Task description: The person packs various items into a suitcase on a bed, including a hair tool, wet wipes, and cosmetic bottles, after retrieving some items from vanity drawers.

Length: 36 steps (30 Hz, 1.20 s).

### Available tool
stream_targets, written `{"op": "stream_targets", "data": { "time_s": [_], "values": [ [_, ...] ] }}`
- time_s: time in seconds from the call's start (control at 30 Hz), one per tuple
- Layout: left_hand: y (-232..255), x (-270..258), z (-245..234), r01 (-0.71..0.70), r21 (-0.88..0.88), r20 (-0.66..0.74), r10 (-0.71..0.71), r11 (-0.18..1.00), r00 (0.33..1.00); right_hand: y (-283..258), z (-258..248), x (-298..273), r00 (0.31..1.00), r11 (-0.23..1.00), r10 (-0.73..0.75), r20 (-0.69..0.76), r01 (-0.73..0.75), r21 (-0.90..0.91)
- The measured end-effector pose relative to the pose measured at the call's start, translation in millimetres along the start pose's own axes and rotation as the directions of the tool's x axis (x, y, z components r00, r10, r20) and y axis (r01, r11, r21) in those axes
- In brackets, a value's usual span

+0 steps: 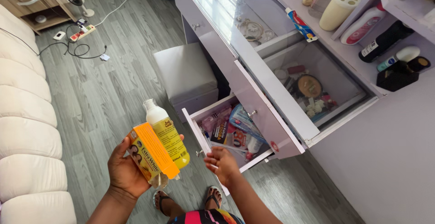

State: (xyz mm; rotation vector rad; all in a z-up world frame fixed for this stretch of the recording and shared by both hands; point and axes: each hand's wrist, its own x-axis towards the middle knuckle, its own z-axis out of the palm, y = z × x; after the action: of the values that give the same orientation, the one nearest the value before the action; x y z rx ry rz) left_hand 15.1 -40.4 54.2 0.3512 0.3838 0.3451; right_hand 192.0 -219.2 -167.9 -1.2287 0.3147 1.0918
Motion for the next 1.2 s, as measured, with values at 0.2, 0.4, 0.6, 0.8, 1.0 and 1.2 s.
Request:
{"op": "stream_targets", "data": {
  "time_s": [0.2, 0.4, 0.6, 0.8, 1.0, 1.2],
  "values": [
    [0.3, -0.8, 4.8, -0.013, 0.037, -0.042, 0.014, 0.999, 0.999, 15.6, 20.9, -47.4, 0.768, -0.243, -0.362, 0.528, 0.469, -0.849],
    [0.6, -1.2, 4.3, -0.018, 0.021, -0.023, 0.018, 1.0, 1.0, 0.0, 23.0, -65.7, 0.844, -0.621, -0.207, 0.494, 0.276, -0.733],
    [0.4, -3.9, -4.4, -0.03, -0.041, 0.065, 0.032, 0.999, 0.997, -7.4, 6.0, -49.1, 0.867, -0.637, -0.301, 0.397, 0.127, -0.761],
    [-3.7, -6.0, -8.5, 0.003, -0.071, 0.042, 0.0, 0.997, 0.999, -44.7, -29.0, -31.8, 0.934, -0.701, -0.227, 0.278, 0.041, -0.712],
    [-7.7, 1.6, -2.3, 0.039, -0.095, 0.039, -0.035, 0.995, 0.999, -79.6, -42.3, -28.2, 0.902, -0.794, -0.342, 0.262, -0.128, -0.594],
    [-6.5, 6.2, 5.2, 0.02, -0.057, 0.05, -0.017, 0.998, 0.999, -105.0, -55.6, -20.1, 0.988, -0.94, -0.15, 0.028, -0.134, -0.313]
  ]
}}
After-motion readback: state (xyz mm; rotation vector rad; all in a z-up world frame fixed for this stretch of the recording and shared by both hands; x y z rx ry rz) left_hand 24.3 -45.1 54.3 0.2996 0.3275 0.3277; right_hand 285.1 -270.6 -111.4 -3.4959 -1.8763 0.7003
